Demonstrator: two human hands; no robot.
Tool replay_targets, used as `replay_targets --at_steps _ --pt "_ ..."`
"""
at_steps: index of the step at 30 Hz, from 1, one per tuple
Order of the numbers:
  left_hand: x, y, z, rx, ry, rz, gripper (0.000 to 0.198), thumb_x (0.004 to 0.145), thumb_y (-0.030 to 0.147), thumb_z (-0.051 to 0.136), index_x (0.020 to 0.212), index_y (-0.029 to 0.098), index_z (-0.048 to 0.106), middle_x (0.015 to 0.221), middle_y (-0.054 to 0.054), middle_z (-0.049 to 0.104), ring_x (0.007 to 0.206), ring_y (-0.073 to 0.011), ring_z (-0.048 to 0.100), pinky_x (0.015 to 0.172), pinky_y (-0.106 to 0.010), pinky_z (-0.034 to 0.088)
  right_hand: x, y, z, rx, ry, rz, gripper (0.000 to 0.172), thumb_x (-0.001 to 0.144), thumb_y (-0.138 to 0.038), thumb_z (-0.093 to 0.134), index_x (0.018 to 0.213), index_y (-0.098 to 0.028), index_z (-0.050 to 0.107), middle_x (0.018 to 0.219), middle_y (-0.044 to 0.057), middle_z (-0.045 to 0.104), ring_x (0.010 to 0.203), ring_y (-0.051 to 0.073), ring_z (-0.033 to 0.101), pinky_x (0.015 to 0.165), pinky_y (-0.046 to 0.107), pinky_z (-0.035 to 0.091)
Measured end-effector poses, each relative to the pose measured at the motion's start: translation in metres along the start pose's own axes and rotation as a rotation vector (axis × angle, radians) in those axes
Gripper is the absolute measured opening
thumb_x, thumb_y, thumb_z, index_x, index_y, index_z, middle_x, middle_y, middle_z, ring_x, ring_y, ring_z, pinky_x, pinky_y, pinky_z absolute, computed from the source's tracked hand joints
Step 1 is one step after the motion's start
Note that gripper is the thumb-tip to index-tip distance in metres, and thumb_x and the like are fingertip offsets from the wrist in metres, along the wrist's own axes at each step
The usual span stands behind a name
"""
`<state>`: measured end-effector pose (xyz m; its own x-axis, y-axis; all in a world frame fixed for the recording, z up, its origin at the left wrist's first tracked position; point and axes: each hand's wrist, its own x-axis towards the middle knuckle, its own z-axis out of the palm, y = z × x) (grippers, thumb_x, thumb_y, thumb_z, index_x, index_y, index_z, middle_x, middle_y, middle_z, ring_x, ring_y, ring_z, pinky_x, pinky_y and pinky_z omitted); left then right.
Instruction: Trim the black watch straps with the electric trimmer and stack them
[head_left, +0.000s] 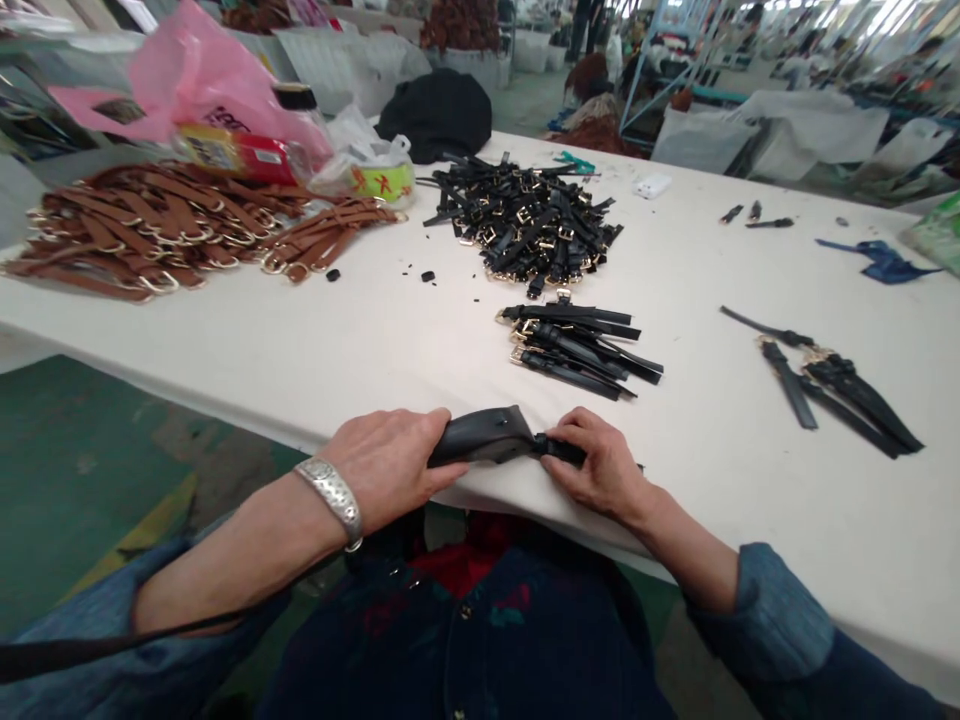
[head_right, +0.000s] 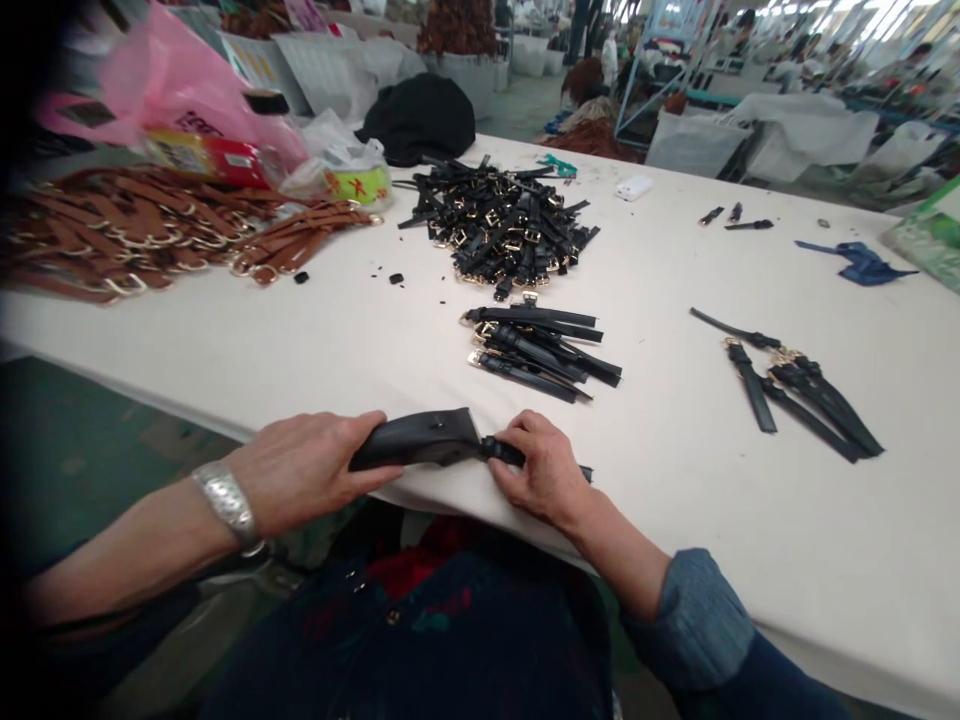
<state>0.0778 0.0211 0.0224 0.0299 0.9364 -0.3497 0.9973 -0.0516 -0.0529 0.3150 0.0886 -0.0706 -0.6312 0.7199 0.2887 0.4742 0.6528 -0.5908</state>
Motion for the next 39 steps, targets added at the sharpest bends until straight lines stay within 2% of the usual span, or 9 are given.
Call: replay_targets --at_steps 5,10,12,16,21,25,31,36,39 --pt "0.003 0.004 -0.002 -0.052 -0.029 -0.014 0.047 0.077 0.061 0.04 0.092 0.021 0.059 0.075 -0.011 0.068 0.07 -0.0285 0.064 0.059 -0.035 0.041 0.003 -0.003 -0.002 -0.025 0.031 0.005 0.012 0.065 -0.017 0.062 0.077 -0.017 0.059 0.083 0.006 0.055 0.078 0.018 0.053 0.071 0.031 0.046" --pt "0.002 0.003 0.0 -0.094 -0.026 -0.02 0.047 0.077 0.06 0.041 0.092 0.021 0.059 0.075 -0.01 0.068 0.07 -0.0275 0.064 0.06 -0.035 0.041 -0.001 -0.003 -0.012 -0.041 -0.075 -0.024 0.008 0.068 -0.017 0.06 0.074 -0.018 0.054 0.091 0.006 0.056 0.078 0.016 0.054 0.069 0.028 0.046" --pt "0.002 0.002 0.002 -0.102 -0.022 -0.022 0.047 0.076 0.06 0.041 0.093 0.021 0.059 0.076 -0.011 0.069 0.071 -0.0277 0.064 0.06 -0.035 0.041 -0.005 -0.001 -0.016 -0.041 -0.084 -0.006 0.009 0.068 -0.015 0.059 0.075 -0.018 0.056 0.092 0.006 0.056 0.079 0.016 0.055 0.071 0.029 0.047" --pt "-0.001 -0.001 0.003 -0.137 -0.037 -0.025 0.045 0.077 0.06 0.041 0.09 0.021 0.06 0.076 -0.01 0.068 0.069 -0.0264 0.064 0.059 -0.034 0.041 -0.013 0.0 -0.015 0.019 -0.014 0.039 0.013 0.07 -0.013 0.059 0.082 -0.018 0.061 0.092 0.006 0.057 0.082 0.016 0.055 0.075 0.029 0.047" --pt "-0.007 -0.003 0.0 -0.07 -0.032 -0.009 0.044 0.077 0.058 0.04 0.09 0.021 0.06 0.073 -0.01 0.068 0.069 -0.0271 0.064 0.059 -0.034 0.04 -0.015 0.0 -0.01 0.103 -0.009 0.048 0.028 0.069 -0.011 0.059 0.095 -0.02 0.064 0.093 0.005 0.058 0.081 0.016 0.057 0.074 0.029 0.048" --pt "-0.004 0.004 -0.002 -0.017 -0.02 -0.001 0.045 0.078 0.059 0.038 0.091 0.022 0.06 0.073 -0.009 0.068 0.069 -0.0272 0.064 0.058 -0.034 0.04 -0.012 0.001 -0.01 0.125 -0.012 0.052 0.025 0.069 -0.01 0.059 0.092 -0.02 0.066 0.089 0.004 0.058 0.079 0.015 0.057 0.073 0.028 0.048" --pt "0.015 0.017 -0.007 -0.036 0.003 -0.021 0.046 0.077 0.059 0.039 0.095 0.021 0.059 0.077 -0.01 0.069 0.072 -0.0258 0.064 0.058 -0.033 0.039 -0.01 -0.001 -0.013 0.111 -0.044 0.065 0.023 0.069 -0.012 0.061 0.09 -0.018 0.067 0.088 0.005 0.058 0.08 0.016 0.057 0.075 0.03 0.047" --pt "0.014 0.003 -0.007 -0.029 -0.005 -0.014 0.048 0.076 0.061 0.039 0.093 0.021 0.059 0.075 -0.01 0.068 0.07 -0.0252 0.063 0.057 -0.032 0.038 -0.011 -0.001 -0.013 0.123 -0.038 0.067 0.024 0.07 -0.012 0.06 0.092 -0.018 0.066 0.088 0.005 0.059 0.08 0.016 0.057 0.074 0.029 0.047" --pt "0.005 -0.008 -0.006 -0.071 -0.047 -0.011 0.048 0.075 0.062 0.041 0.091 0.022 0.061 0.074 -0.009 0.068 0.067 -0.0244 0.063 0.057 -0.032 0.039 -0.012 0.0 -0.012 0.104 -0.027 0.066 0.032 0.071 -0.012 0.06 0.102 -0.019 0.063 0.088 0.004 0.06 0.081 0.017 0.056 0.074 0.031 0.047"
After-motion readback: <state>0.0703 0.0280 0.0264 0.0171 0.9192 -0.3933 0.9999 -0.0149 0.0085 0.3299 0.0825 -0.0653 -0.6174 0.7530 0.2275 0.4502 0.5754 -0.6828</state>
